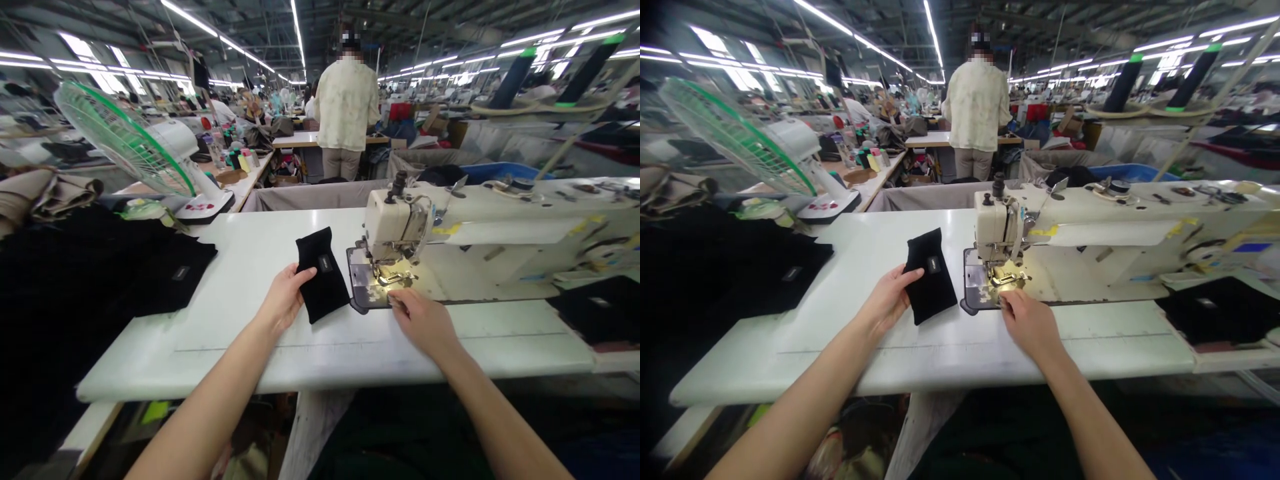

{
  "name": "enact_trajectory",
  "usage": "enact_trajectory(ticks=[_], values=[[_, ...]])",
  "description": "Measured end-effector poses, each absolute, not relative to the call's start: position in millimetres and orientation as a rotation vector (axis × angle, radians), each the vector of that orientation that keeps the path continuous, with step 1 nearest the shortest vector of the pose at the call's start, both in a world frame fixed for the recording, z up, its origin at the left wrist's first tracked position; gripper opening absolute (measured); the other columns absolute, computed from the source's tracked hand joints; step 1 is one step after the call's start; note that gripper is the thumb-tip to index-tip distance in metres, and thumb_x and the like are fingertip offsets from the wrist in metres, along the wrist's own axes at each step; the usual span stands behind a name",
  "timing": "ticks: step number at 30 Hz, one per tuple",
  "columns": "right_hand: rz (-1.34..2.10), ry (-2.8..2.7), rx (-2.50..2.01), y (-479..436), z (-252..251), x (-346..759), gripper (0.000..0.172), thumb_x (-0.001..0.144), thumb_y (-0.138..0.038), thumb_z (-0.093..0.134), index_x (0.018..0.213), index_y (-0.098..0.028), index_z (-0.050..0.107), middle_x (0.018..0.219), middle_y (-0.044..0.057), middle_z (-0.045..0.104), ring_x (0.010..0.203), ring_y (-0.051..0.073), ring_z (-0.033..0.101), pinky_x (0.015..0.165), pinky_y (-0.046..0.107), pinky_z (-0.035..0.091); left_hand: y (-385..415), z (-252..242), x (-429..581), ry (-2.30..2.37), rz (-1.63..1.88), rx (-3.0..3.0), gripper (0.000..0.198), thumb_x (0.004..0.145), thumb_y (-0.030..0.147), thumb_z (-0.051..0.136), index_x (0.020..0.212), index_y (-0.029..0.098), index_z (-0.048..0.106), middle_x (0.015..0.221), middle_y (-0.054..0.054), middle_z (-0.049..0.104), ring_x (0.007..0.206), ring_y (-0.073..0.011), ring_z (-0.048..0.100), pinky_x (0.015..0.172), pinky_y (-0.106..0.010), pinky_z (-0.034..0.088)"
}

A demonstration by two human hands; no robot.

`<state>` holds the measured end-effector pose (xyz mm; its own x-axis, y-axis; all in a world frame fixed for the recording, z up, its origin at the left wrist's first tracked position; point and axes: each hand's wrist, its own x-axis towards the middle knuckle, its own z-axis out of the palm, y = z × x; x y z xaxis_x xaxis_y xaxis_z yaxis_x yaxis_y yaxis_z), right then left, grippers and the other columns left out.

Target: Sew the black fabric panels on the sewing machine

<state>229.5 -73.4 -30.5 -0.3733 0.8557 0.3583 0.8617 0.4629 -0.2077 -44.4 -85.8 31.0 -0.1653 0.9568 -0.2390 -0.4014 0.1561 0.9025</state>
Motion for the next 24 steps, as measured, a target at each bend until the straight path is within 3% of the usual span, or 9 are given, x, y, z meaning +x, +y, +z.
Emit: enact_trajectory(ticks=[2,6,11,16,20,24], values=[[-0.047,-2.305,-1.428,-74.2,-30.5,229.3,0.018,0.096,-0.030,0.054,0.103,-0.019,0.067,0.087,0.004,0.069,0.075,0.020,0.066,0.062,0.027,0.041,-92.3,32.7,-43.1,1.140,1.384,0.608,0.021,0.071,0.014,0.075,0.089,0.013,0.064,0.082,-0.004,0.072,0.071,-0.0130,0.066,0.068,-0.022,0.056],[-0.158,-2.290,-1.319,-74.4,-30.8,230.5,0.038,0.097,-0.054,0.053,0.102,-0.019,0.067,0.085,0.005,0.067,0.075,0.020,0.064,0.063,0.029,0.041,-102.1,35.6,-43.0,1.091,1.405,0.519,0.016,0.074,0.008,0.071,0.089,0.010,0.066,0.081,-0.006,0.072,0.068,-0.0127,0.067,0.066,-0.020,0.057],[-0.156,-2.247,-1.200,-74.8,-27.5,233.1,0.042,0.097,-0.057,0.052,0.098,-0.017,0.068,0.090,0.009,0.069,0.086,0.024,0.063,0.073,0.032,0.044,-112.5,35.3,-49.2,1.044,1.365,0.417,0.014,0.079,0.005,0.066,0.092,0.007,0.069,0.084,-0.009,0.074,0.070,-0.0159,0.070,0.066,-0.023,0.060],[0.359,-1.870,-1.173,-90.6,-15.9,213.3,0.036,0.096,-0.049,0.055,0.080,-0.020,0.069,0.082,0.008,0.069,0.084,0.024,0.062,0.082,0.036,0.046,-123.5,34.4,-54.7,1.024,1.350,0.357,0.012,0.080,0.003,0.063,0.090,0.006,0.070,0.084,-0.010,0.075,0.071,-0.0162,0.071,0.069,-0.023,0.060],[0.790,-1.720,-1.151,-100.6,-5.6,173.2,0.046,0.101,-0.054,0.041,0.089,-0.018,0.068,0.075,0.005,0.068,0.064,0.016,0.060,0.063,0.029,0.051,-132.0,32.4,-57.0,0.995,1.321,0.356,0.015,0.080,0.004,0.064,0.093,0.005,0.070,0.088,-0.011,0.075,0.074,-0.0171,0.071,0.072,-0.023,0.060],[1.365,-1.495,-1.088,-84.7,7.6,131.0,0.057,0.091,-0.068,0.049,0.097,-0.015,0.066,0.082,0.009,0.071,0.065,0.017,0.064,0.054,0.027,0.052,-143.1,29.6,-60.4,1.012,1.298,0.365,0.017,0.078,0.008,0.067,0.095,0.006,0.070,0.089,-0.011,0.075,0.074,-0.0177,0.070,0.071,-0.025,0.060]])
